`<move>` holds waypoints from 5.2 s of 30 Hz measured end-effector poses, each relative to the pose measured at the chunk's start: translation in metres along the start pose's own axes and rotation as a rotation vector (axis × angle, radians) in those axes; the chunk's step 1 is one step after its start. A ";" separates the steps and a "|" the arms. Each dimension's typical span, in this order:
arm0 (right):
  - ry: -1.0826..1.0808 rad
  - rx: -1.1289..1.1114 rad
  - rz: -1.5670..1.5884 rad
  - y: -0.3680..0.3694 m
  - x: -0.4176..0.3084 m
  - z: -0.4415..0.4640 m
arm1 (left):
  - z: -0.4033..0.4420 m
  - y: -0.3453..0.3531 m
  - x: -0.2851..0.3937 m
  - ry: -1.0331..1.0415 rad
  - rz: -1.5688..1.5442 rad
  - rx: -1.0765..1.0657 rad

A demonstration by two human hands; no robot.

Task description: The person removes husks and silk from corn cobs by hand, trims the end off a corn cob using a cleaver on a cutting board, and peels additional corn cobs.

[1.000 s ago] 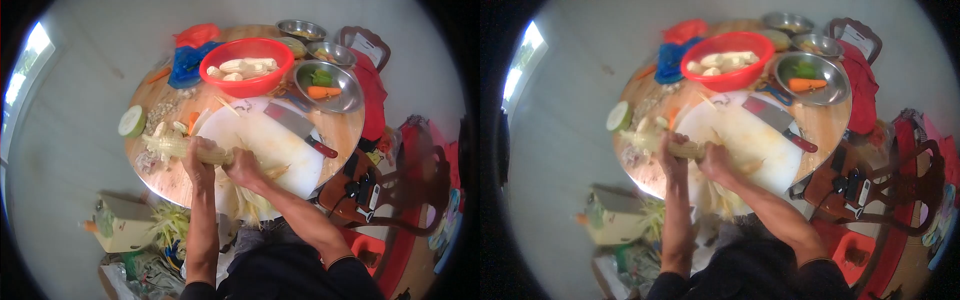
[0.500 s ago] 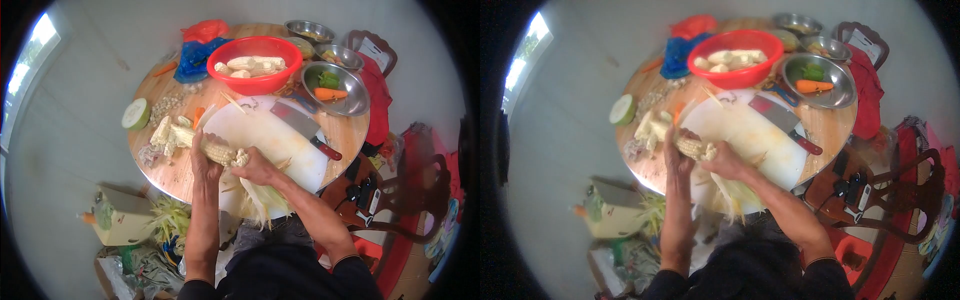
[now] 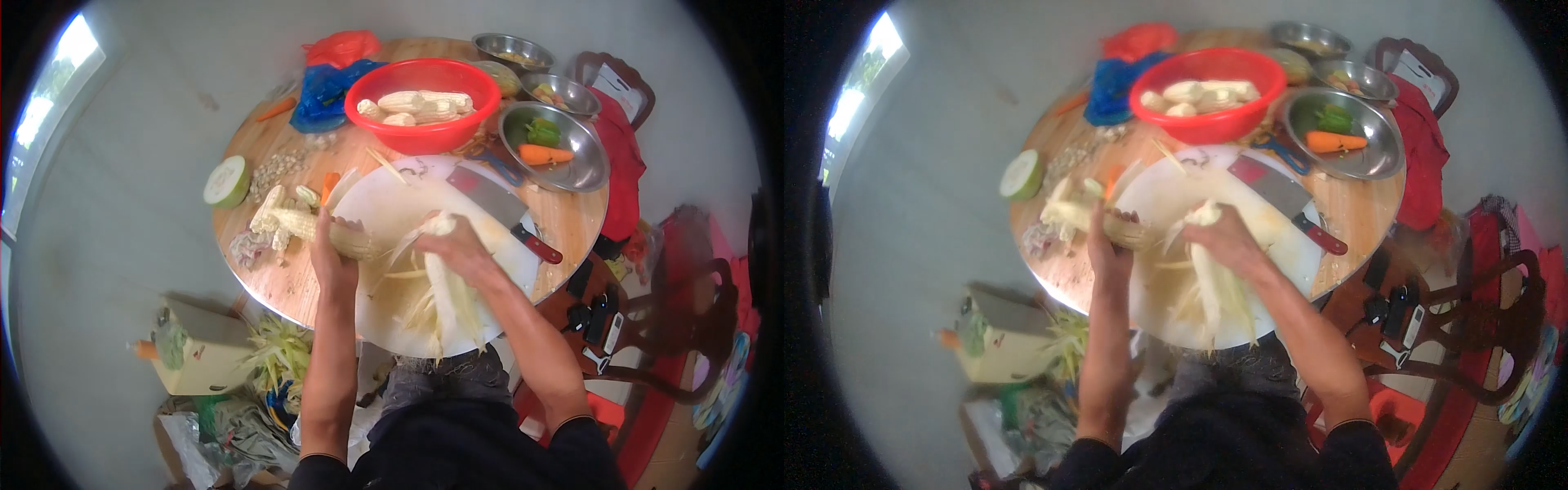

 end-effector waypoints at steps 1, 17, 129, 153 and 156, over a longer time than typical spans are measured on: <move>0.000 -0.002 -0.003 -0.008 -0.005 0.002 | -0.005 0.010 0.018 0.204 0.369 -0.003; -0.452 0.329 0.584 -0.087 -0.085 -0.036 | 0.041 0.012 0.075 0.073 0.392 -0.121; 0.035 -0.217 0.033 0.043 -0.005 0.033 | -0.042 -0.005 0.023 0.016 0.574 -0.129; -0.382 0.121 -0.550 0.001 -0.041 0.021 | -0.063 0.019 -0.031 -0.064 0.781 -0.284; -0.354 0.131 -0.649 0.015 -0.059 0.022 | -0.068 0.023 -0.035 -0.064 0.871 -0.327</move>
Point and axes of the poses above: each hand's wrist, its own z-axis towards the middle knuckle, its own y-axis out of the palm, x = y × z, the point moved 8 cm from there along z, towards the middle knuckle, and after that the axes turned 1 degree about -x, right-handed, at the moved point
